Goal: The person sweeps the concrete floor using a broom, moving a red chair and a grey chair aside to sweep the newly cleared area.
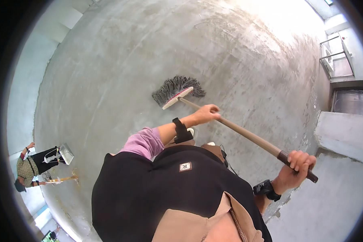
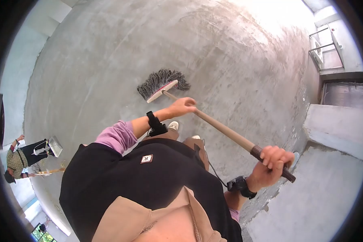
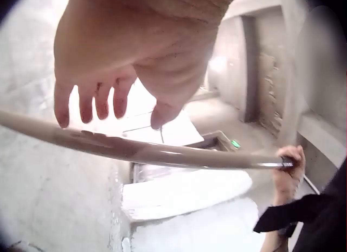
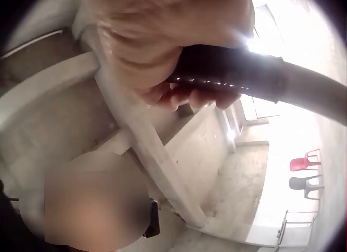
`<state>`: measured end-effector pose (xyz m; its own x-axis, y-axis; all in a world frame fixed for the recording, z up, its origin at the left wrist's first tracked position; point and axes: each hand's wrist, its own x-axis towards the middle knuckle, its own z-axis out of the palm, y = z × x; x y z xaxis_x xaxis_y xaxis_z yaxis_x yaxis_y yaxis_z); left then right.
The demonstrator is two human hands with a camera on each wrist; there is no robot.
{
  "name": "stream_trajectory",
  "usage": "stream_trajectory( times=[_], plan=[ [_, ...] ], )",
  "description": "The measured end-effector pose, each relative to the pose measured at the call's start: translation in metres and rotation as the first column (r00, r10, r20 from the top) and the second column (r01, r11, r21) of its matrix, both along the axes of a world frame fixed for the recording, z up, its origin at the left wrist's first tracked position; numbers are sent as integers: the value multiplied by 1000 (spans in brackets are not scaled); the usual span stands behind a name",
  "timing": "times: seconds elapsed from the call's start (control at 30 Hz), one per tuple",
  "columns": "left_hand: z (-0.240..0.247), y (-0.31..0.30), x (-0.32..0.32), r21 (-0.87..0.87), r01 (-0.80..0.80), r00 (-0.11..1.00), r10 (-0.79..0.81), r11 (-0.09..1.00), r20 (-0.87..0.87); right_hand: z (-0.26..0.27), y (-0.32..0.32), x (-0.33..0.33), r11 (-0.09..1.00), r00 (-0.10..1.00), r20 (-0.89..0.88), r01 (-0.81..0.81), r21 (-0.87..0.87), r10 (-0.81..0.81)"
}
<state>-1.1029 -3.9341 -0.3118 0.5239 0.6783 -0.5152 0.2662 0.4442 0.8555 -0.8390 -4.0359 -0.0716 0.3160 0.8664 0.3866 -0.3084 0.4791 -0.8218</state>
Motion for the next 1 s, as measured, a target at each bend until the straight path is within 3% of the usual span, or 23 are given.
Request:
stream_trajectory(
  times=[0.03,0.07,0.13,0.23,0.27,0.33,0.4,0.5,0.6,0.77,0.8,0.87,0.9,1.0],
  plan=[
    [-13,8,-5,-163,-61,986,34,985,-163,3,-1,0,999,999,26,48,-9,-47],
    [-32,10,-8,-389,-213,976,173,896,-134,6,-2,1,996,994,53,93,-12,-92],
    [-79,11,-8,-754,-414,878,443,511,-181,14,-2,1,983,976,115,185,6,-184],
    [-153,22,6,-899,-296,730,684,322,5,23,8,5,972,967,152,183,150,-205],
    [-143,27,23,-859,-470,602,786,203,-144,23,10,10,977,977,122,155,148,-174],
    [-184,27,45,-811,-572,520,819,124,-242,19,21,21,983,988,106,90,162,-108],
    [-202,37,52,-806,-590,433,863,53,-260,18,36,27,973,993,81,61,221,-80],
    [-166,54,44,-852,-516,303,911,-89,-279,29,54,53,959,994,75,-92,269,74],
    [-100,80,16,-860,-491,189,947,-138,-261,35,78,52,951,997,37,-69,300,61],
    [-75,125,-52,-910,-413,69,995,-43,-78,28,130,36,976,995,-89,-20,219,40],
    [-70,145,-88,-897,-442,58,997,-23,-55,22,159,13,986,990,-111,105,134,-90],
    [-78,161,-131,-885,-465,29,999,27,15,17,196,-26,941,941,4,337,22,-337],
    [-88,165,-154,-870,-493,31,999,-23,-44,14,209,-47,889,887,73,458,-27,-455],
    [-91,194,-224,-806,-585,12,993,-91,-120,2,246,-113,951,948,76,309,-1,-308]
  ],
)
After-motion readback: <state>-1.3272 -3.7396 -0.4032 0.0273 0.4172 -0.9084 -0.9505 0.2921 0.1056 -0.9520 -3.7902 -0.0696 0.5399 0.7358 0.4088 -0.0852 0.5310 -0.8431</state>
